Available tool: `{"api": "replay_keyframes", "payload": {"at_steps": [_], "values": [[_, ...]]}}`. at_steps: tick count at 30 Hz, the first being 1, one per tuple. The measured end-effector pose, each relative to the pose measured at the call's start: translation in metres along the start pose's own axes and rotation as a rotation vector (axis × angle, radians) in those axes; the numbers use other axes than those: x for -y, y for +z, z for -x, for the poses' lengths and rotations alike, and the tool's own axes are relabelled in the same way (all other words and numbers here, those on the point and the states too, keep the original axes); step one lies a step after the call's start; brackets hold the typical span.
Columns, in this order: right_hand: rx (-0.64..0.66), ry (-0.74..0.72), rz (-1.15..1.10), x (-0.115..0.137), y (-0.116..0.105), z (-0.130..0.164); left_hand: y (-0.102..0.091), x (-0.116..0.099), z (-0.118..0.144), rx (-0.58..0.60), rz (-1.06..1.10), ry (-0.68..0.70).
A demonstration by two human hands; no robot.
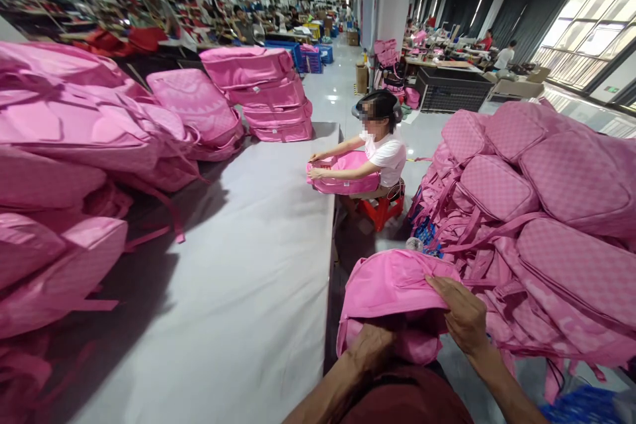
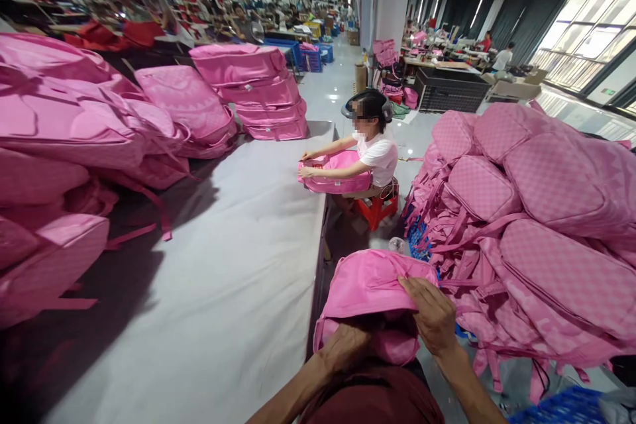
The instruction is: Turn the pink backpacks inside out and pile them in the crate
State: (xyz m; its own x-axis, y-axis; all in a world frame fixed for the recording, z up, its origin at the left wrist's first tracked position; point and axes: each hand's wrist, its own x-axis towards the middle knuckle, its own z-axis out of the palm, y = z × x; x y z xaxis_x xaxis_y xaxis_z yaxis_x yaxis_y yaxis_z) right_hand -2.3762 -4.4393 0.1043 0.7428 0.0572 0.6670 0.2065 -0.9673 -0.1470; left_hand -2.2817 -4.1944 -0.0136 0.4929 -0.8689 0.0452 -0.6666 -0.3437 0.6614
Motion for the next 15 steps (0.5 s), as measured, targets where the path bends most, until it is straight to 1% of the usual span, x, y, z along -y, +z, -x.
{"api": "replay_keyframes", "payload": {"at_steps": [1, 2, 3, 4, 5, 6, 8, 10, 11, 12, 15], "values": [[-0.011, 0.010, 0.014, -0.007, -0.004, 0.003, -0.004, -0.005, -0.007, 0.042, -0.037, 0.100], [-0.023, 0.021, 0.030, -0.014, -0.008, 0.005, -0.010, -0.011, -0.015, 0.054, -0.081, 0.216], [-0.037, 0.029, 0.048, -0.021, -0.010, 0.006, -0.017, -0.017, -0.022, 0.027, -0.124, 0.330], [-0.047, 0.034, 0.069, -0.027, -0.012, 0.007, -0.024, -0.022, -0.029, -0.039, -0.158, 0.426], [-0.051, 0.039, 0.088, -0.034, -0.013, 0.007, -0.032, -0.026, -0.036, -0.136, -0.180, 0.500], [-0.054, 0.049, 0.105, -0.040, -0.012, 0.006, -0.039, -0.028, -0.045, -0.249, -0.192, 0.531], [-0.053, 0.075, 0.121, -0.052, -0.009, 0.004, -0.051, -0.026, -0.065, -0.451, -0.190, 0.477], [-0.051, 0.091, 0.111, -0.064, -0.003, 0.000, -0.057, -0.016, -0.088, -0.588, -0.194, 0.372], [-0.054, 0.084, 0.101, -0.071, 0.001, -0.003, -0.057, -0.009, -0.101, -0.619, -0.202, 0.327], [-0.055, 0.068, 0.091, -0.078, 0.006, -0.006, -0.057, -0.002, -0.114, -0.622, -0.213, 0.298], [-0.054, 0.028, 0.063, -0.106, 0.021, -0.016, -0.047, 0.022, -0.148, -0.593, -0.236, 0.259]]}}
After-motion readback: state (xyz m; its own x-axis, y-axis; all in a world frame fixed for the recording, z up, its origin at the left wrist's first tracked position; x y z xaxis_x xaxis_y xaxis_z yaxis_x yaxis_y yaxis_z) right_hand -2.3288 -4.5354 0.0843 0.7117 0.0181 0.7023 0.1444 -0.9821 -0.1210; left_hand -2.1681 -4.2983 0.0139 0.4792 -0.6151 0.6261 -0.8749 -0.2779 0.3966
